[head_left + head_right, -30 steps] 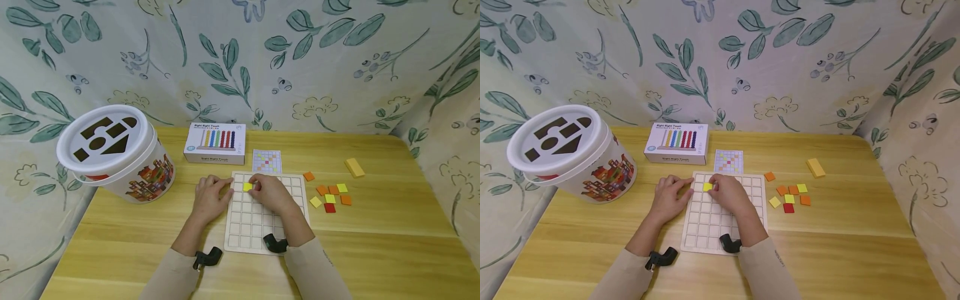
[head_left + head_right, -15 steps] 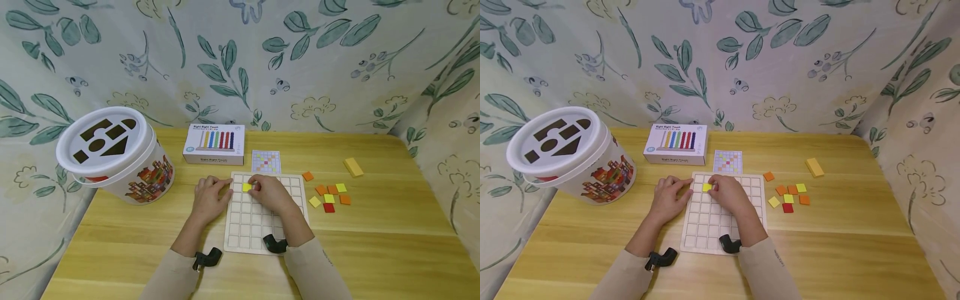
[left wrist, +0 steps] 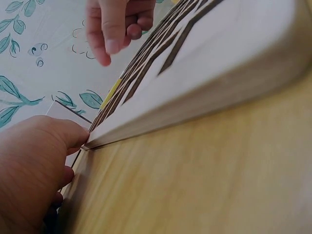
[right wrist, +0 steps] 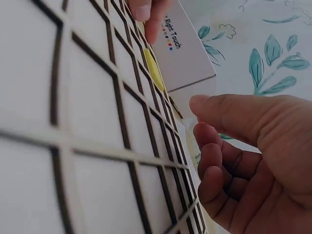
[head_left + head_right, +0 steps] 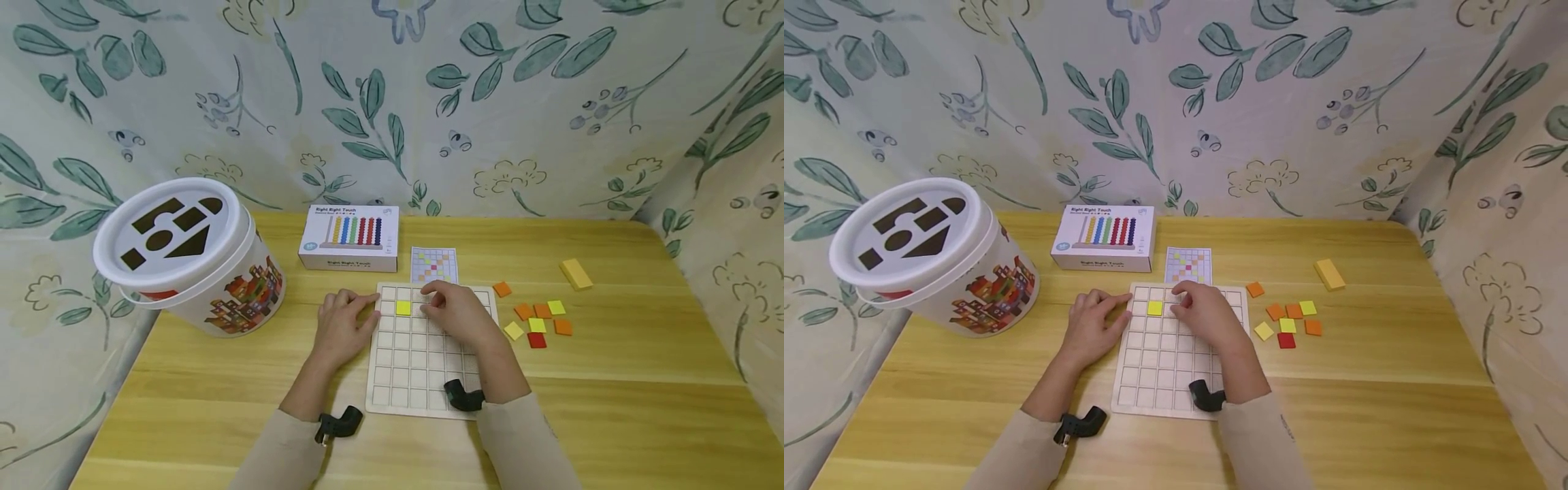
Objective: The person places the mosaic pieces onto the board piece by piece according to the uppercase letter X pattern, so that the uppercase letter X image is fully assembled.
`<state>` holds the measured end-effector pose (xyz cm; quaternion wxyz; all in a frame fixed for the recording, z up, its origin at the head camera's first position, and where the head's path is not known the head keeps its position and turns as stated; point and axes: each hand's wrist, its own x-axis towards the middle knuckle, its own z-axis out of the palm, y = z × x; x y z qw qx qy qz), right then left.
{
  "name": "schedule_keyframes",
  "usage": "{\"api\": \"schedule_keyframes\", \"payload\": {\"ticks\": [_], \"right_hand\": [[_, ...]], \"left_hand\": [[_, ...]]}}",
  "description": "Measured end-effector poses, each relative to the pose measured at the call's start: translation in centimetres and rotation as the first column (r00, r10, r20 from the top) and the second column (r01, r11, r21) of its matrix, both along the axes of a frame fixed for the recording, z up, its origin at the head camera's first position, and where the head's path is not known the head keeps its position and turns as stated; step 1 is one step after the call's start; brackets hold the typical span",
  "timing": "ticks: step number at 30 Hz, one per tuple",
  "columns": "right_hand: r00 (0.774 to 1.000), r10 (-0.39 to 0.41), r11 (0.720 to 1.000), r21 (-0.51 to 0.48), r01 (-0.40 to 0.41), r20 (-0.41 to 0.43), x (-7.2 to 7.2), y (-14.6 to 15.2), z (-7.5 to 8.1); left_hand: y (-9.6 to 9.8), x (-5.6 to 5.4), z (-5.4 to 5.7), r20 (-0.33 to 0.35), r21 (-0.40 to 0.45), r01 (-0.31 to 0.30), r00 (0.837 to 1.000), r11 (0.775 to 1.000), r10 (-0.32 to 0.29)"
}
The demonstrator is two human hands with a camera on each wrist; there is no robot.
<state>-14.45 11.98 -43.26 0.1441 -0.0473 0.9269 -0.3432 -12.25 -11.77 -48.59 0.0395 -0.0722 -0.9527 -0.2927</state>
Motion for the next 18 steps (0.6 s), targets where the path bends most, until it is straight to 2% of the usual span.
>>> {"api": "schedule_keyframes", "payload": {"ticks": [9, 15, 18], "right_hand": [[0.986, -0.164, 0.986, -0.002, 0.164, 0.008, -0.3, 6.0, 0.3], [0.983, -0.179, 0.983, 0.039, 0.181, -0.048, -0.5, 10.3, -0.1], [0.980, -0.196, 0.979, 0.054, 0.198, -0.044, -0.7, 11.8, -0.6]], "left_hand": [[0.1, 0.0, 0.0, -0.018, 0.005, 0.000, 1.000, 1.000, 0.000], [0.1, 0.1, 0.0, -0.024, 0.009, 0.002, 1.000, 1.000, -0.002], [0.1, 0.1, -0.1, -0.029, 0.010, 0.004, 1.000, 1.000, -0.003]]}}
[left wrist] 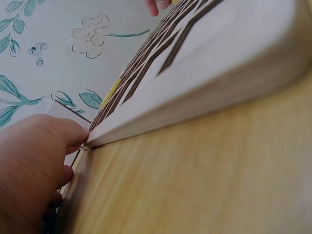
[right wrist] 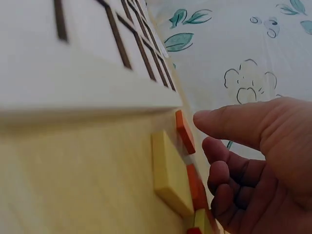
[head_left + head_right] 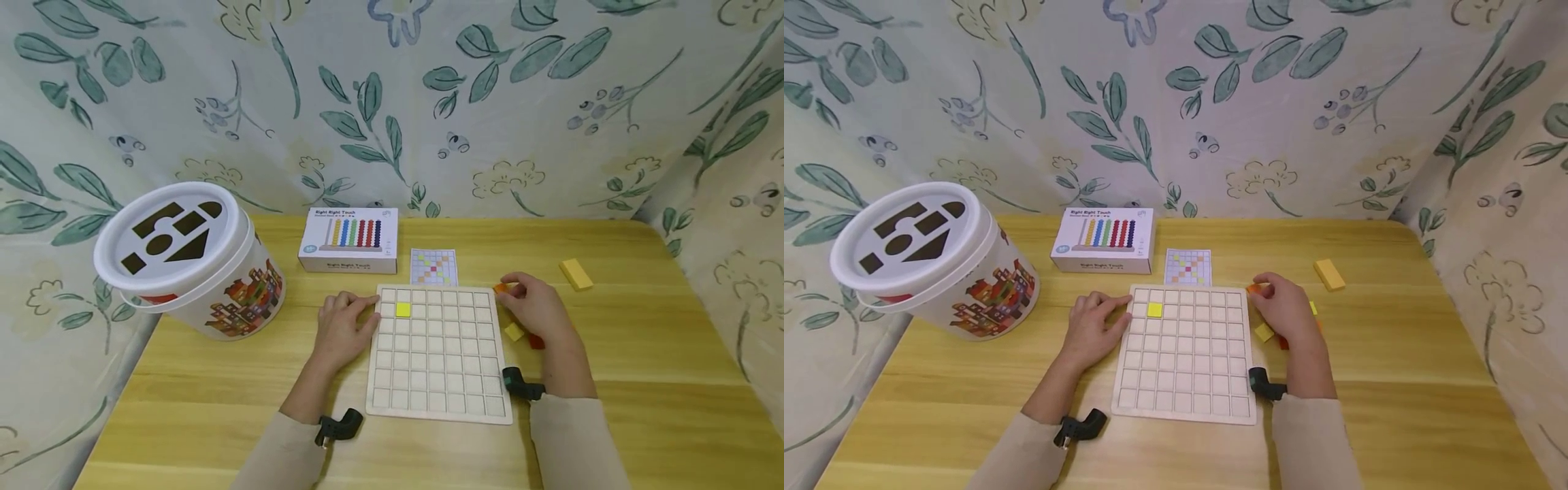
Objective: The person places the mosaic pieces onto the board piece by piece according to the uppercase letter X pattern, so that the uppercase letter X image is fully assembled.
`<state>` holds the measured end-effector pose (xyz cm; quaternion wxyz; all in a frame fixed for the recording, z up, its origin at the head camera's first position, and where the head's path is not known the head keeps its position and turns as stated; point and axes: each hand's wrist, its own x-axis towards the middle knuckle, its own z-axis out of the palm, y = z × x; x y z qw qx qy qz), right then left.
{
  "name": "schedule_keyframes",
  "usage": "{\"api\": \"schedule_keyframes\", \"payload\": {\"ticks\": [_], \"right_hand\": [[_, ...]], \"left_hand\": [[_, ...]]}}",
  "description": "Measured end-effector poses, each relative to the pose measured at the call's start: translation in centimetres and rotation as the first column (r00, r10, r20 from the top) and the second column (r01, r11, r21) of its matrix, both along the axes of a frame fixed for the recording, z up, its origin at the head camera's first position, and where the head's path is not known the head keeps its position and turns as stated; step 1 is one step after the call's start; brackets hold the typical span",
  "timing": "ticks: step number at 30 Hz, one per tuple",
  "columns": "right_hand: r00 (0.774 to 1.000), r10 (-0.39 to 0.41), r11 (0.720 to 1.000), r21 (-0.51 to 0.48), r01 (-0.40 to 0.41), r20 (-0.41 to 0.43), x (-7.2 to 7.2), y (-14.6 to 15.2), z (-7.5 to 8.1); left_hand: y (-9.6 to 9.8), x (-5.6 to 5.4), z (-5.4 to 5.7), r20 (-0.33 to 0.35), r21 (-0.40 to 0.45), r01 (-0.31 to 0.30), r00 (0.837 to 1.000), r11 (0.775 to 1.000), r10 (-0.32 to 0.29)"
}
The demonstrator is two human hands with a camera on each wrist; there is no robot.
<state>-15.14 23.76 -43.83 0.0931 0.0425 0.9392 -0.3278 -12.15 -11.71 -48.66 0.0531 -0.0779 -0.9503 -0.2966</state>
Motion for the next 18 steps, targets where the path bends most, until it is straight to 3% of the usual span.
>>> {"api": "schedule_keyframes", "payload": {"ticks": [5, 12, 18], "right_hand": [[0.999, -0.021, 0.999, -0.028, 0.022, 0.026, -0.4, 1.4, -0.7], [0.998, 0.048, 0.999, 0.023, -0.049, 0.043, -0.7, 1.7, -1.1], [0.999, 0.008, 0.999, 0.043, -0.009, 0.036, -0.7, 1.6, -1.4]], "left_hand": [[0.1, 0.0, -0.1, -0.009, 0.008, 0.000, 1.000, 1.000, 0.000], [0.0, 0.0, -0.1, 0.007, 0.000, 0.001, 1.000, 1.000, -0.001], [0.0, 0.0, -0.2, -0.001, -0.001, 0.003, 1.000, 1.000, -0.003]]}}
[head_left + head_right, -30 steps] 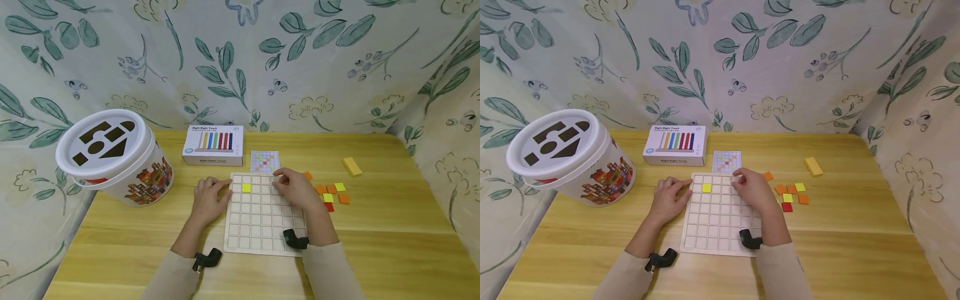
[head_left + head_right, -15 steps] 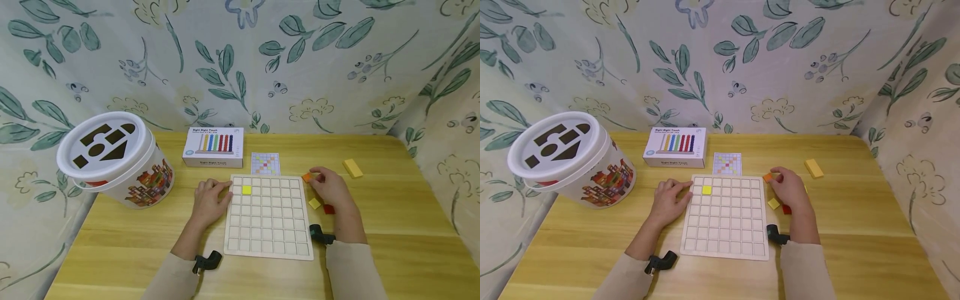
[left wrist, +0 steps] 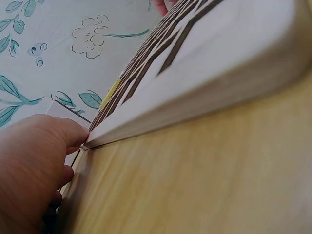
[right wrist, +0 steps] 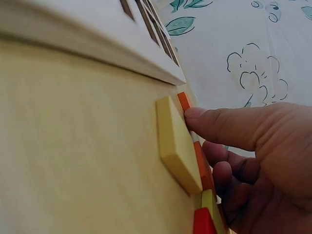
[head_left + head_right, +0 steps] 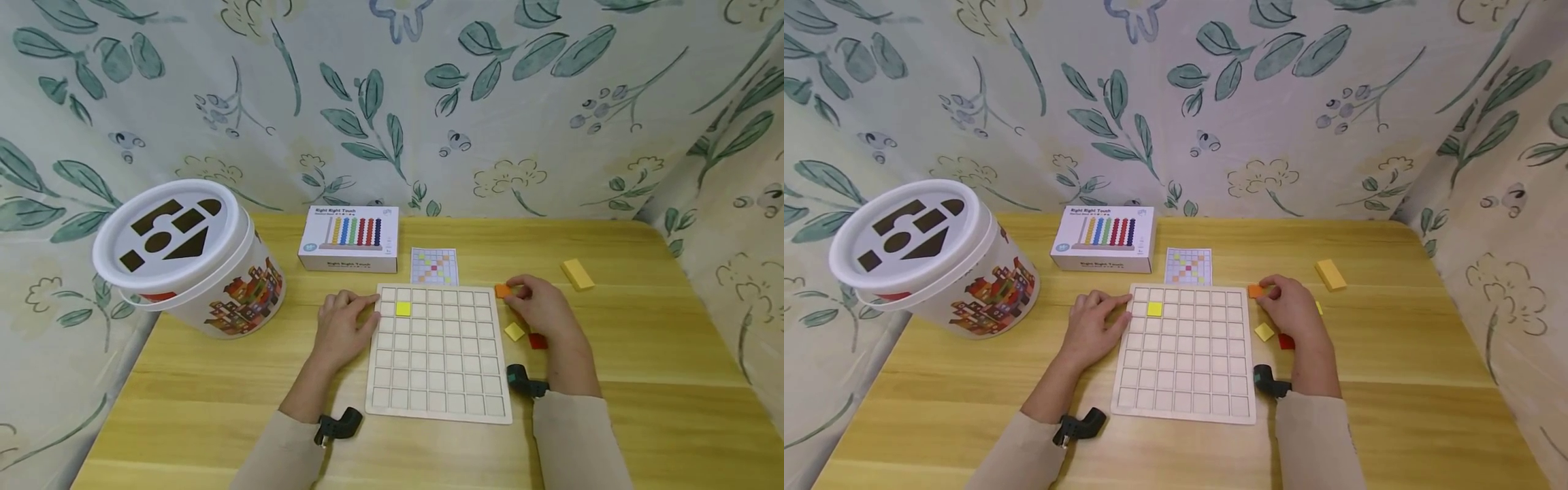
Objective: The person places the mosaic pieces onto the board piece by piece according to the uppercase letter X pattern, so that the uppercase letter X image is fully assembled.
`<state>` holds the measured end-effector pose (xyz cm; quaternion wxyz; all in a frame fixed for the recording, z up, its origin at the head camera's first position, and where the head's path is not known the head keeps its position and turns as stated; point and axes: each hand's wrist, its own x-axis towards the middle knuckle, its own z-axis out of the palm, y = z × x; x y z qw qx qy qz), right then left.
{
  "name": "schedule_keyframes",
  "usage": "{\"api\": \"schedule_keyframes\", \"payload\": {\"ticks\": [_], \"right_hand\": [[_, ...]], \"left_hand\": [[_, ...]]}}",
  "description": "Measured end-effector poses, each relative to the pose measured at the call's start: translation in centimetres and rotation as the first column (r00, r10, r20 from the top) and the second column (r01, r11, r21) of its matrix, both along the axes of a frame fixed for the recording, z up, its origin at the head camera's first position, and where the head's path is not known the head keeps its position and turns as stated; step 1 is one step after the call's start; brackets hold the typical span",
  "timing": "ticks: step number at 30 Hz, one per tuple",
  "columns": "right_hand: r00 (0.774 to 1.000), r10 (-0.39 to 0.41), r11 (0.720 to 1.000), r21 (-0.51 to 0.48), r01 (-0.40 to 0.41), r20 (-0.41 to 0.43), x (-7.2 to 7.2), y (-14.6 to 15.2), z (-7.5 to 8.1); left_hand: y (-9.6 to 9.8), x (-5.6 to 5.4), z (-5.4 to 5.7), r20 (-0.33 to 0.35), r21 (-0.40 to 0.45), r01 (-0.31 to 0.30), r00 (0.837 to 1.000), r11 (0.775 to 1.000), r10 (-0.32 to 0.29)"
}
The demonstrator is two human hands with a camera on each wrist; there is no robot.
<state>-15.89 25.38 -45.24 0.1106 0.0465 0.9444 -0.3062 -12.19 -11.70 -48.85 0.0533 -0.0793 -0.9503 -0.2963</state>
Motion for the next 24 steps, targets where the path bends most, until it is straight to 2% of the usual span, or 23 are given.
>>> {"api": "schedule_keyframes", "payload": {"ticks": [3, 14, 17, 24], "right_hand": [[1.000, -0.020, 1.000, -0.008, 0.020, -0.001, 0.0, -0.1, 0.0], [0.997, -0.072, 0.997, -0.038, 0.071, -0.004, 0.3, -0.2, 0.4], [0.999, -0.047, 0.998, -0.047, 0.046, -0.018, 0.6, -0.6, 1.0], [0.994, 0.110, 0.986, -0.123, -0.110, -0.006, 1.0, -2.4, 2.2]], "left_hand": [[0.0, 0.0, 0.0, -0.011, -0.001, -0.004, 1.000, 1.000, 0.004], [0.0, 0.0, 0.2, 0.024, 0.000, -0.007, 1.000, 1.000, 0.007], [0.0, 0.0, 0.1, 0.011, 0.001, -0.008, 1.000, 1.000, 0.008], [0.0, -0.1, -0.1, 0.002, -0.004, -0.005, 1.000, 1.000, 0.005]]}}
